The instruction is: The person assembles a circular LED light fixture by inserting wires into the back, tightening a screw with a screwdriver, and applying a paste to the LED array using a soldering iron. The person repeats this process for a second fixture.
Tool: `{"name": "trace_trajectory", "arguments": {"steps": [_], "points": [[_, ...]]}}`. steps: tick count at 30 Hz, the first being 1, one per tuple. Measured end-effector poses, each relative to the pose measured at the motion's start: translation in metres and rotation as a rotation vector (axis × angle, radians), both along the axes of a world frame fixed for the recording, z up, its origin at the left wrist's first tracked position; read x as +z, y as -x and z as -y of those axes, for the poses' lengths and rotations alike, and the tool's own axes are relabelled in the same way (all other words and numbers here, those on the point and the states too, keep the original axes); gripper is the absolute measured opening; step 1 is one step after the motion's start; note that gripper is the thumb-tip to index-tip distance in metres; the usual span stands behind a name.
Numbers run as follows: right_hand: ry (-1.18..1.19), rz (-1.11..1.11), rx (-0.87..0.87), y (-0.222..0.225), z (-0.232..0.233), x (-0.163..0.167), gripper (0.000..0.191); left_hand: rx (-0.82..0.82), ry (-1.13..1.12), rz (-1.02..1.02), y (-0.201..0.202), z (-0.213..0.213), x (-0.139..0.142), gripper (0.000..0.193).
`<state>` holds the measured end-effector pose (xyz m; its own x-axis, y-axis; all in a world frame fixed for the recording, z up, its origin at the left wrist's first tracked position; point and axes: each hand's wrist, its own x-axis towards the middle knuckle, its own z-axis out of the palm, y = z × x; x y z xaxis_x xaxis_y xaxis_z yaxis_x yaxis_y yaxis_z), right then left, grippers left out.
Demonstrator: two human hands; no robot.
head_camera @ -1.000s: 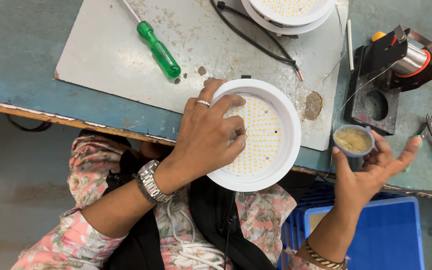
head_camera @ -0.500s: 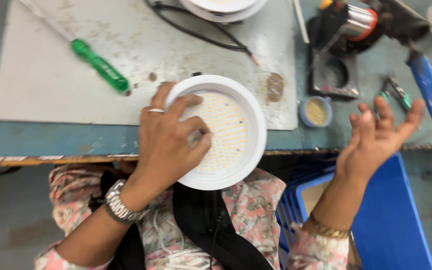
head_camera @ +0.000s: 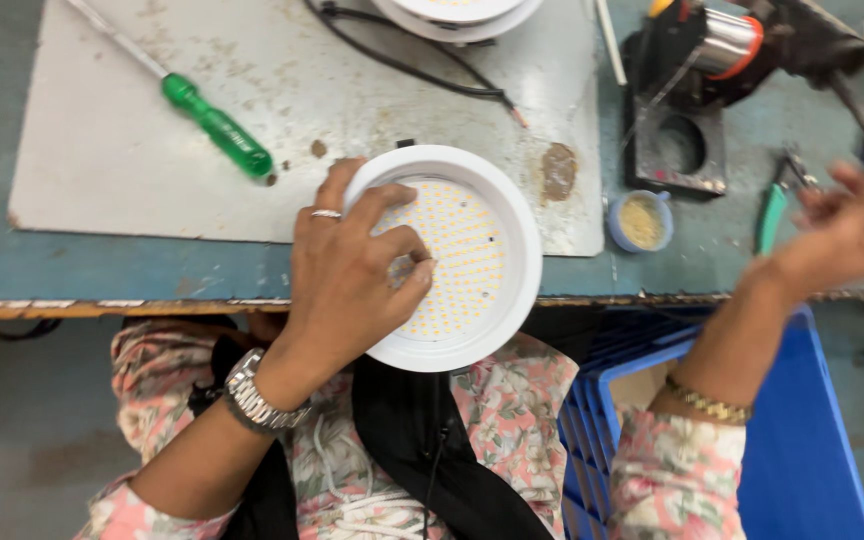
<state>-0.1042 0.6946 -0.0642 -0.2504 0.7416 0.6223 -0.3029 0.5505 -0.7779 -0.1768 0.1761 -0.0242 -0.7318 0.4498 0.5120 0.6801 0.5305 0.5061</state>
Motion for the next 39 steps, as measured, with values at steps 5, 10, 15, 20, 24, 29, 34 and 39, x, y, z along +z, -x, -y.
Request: {"name": "trace_trajectory", "arguments": {"steps": [5, 10, 15, 20, 24, 29, 34, 39], "points": [[0.097, -0.255, -0.063, -0.068, -0.013, -0.006, 0.013, -0.015, -0.03, 0.014, 0.003, 0.0, -0.002, 0.009], [-0.003, -0.114, 0.263, -0.082, 0.071, 0.017, 0.032, -0.017, -0.035, 0.025, 0.004, -0.003, -0.003, 0.009], [0.039, -0.028, 0.527, -0.056, 0.183, 0.07, 0.035, -0.003, -0.026, 0.033, 0.004, -0.004, -0.003, 0.01], [-0.271, 0.148, 0.482, -0.015, 0.25, 0.087, 0.038, 0.011, -0.029, 0.029, 0.004, -0.005, -0.003, 0.01], [-0.335, 0.33, 0.595, -0.013, 0.266, 0.095, 0.026, 0.015, -0.029, 0.024, 0.005, -0.004, -0.002, 0.008], [-0.303, 0.402, 0.63, -0.005, 0.27, 0.098, 0.025, 0.012, -0.041, 0.027, 0.005, -0.003, -0.002, 0.009], [-0.312, 0.41, 0.633, -0.001, 0.273, 0.101, 0.024, 0.013, -0.048, 0.019, 0.005, -0.003, -0.003, 0.009], [-0.311, 0.41, 0.628, 0.0, 0.272, 0.102, 0.023, 0.012, -0.052, 0.024, 0.005, -0.003, -0.002, 0.01]]}}
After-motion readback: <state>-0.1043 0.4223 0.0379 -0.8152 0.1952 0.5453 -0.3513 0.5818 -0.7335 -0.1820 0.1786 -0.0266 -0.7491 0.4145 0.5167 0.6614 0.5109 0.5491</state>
